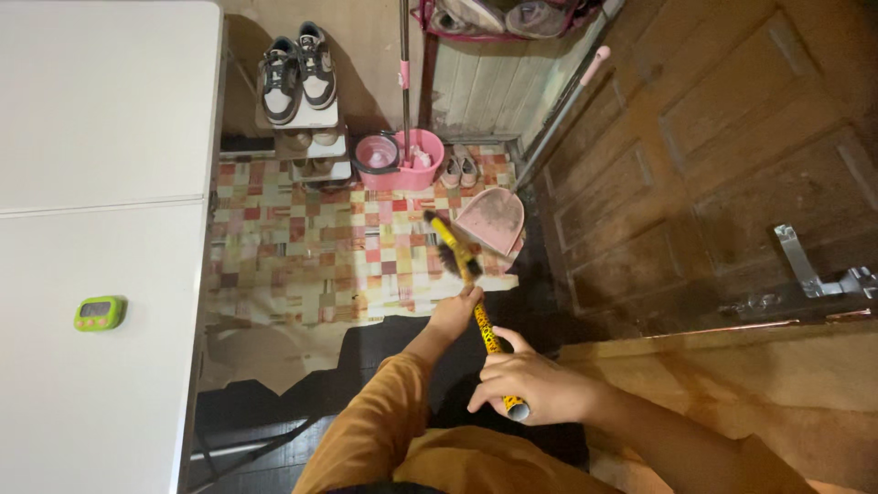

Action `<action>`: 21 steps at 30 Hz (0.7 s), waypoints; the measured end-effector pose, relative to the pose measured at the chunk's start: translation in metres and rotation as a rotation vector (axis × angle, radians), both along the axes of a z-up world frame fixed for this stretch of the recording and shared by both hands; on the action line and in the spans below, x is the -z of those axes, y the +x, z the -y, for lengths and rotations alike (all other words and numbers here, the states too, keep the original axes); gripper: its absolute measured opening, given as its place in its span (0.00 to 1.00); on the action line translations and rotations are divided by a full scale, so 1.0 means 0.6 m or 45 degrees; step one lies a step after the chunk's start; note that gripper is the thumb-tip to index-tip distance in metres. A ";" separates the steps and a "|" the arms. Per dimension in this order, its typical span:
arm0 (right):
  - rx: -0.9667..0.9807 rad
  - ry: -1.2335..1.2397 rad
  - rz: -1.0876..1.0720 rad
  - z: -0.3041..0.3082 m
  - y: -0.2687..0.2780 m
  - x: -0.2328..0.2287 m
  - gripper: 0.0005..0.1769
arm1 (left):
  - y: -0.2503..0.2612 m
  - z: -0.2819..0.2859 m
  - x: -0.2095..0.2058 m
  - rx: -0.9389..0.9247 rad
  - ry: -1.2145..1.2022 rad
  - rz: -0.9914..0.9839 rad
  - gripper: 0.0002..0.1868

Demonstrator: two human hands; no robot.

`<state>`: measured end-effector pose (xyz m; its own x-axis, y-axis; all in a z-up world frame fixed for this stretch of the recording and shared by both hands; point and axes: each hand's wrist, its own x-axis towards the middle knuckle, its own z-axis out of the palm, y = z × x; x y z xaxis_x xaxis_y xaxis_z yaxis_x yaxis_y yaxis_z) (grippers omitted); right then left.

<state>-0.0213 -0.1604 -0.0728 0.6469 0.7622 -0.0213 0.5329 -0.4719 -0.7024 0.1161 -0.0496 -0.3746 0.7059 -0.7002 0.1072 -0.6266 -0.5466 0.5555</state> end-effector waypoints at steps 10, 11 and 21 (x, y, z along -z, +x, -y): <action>0.190 0.292 0.242 0.037 -0.023 -0.168 0.17 | -0.056 -0.031 -0.209 0.027 -0.587 0.195 0.16; 0.197 0.366 0.317 0.044 -0.029 -0.182 0.16 | -0.070 -0.044 -0.233 0.042 -0.612 0.202 0.16; 0.371 0.868 -0.255 0.088 0.009 -0.096 0.09 | -0.178 -0.206 -0.250 -0.162 -0.493 -0.038 0.14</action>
